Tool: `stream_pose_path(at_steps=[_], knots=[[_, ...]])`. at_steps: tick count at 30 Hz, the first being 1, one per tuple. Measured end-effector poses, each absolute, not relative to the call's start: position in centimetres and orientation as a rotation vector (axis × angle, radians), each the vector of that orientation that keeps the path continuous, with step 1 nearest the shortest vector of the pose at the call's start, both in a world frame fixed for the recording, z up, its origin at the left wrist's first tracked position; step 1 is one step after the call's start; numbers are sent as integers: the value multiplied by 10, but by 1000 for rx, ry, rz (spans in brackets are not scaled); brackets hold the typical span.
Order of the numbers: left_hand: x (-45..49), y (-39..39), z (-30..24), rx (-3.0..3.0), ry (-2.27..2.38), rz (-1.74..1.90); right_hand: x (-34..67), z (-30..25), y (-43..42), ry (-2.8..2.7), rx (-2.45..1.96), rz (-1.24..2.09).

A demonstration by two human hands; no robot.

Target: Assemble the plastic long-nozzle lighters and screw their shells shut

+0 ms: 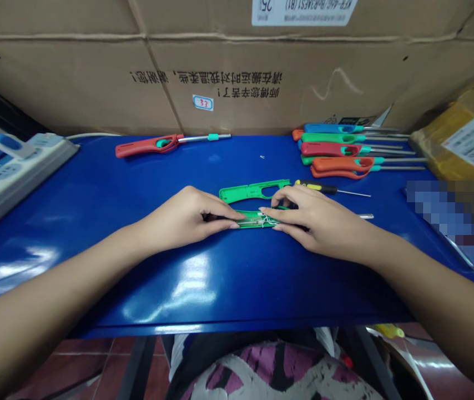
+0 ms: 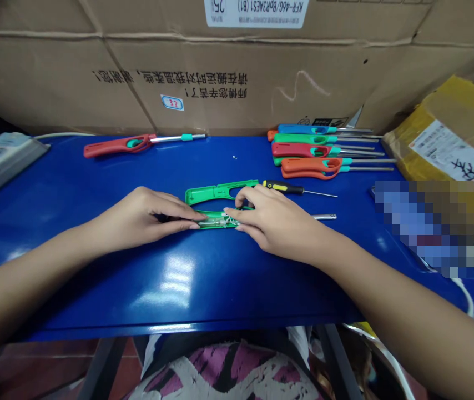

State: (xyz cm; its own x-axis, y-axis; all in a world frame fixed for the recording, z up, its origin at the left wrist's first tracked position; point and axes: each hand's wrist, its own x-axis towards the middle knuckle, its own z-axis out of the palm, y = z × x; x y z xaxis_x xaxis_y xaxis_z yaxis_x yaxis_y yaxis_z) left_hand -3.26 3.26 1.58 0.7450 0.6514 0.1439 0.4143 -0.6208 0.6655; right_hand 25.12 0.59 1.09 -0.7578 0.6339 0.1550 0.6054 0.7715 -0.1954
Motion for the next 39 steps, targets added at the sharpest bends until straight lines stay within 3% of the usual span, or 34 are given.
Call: stream_pose_path(at_steps=[7,25,39], knots=[[-35,38,11,2300,729,497,254,9,8,-2753,-972,196],[-6,10,-1,1945,1173,719,251,9,6,-2738,-941,163],[-4,7,1,1955,1188,739,251,5,8,-2712,-960,204]])
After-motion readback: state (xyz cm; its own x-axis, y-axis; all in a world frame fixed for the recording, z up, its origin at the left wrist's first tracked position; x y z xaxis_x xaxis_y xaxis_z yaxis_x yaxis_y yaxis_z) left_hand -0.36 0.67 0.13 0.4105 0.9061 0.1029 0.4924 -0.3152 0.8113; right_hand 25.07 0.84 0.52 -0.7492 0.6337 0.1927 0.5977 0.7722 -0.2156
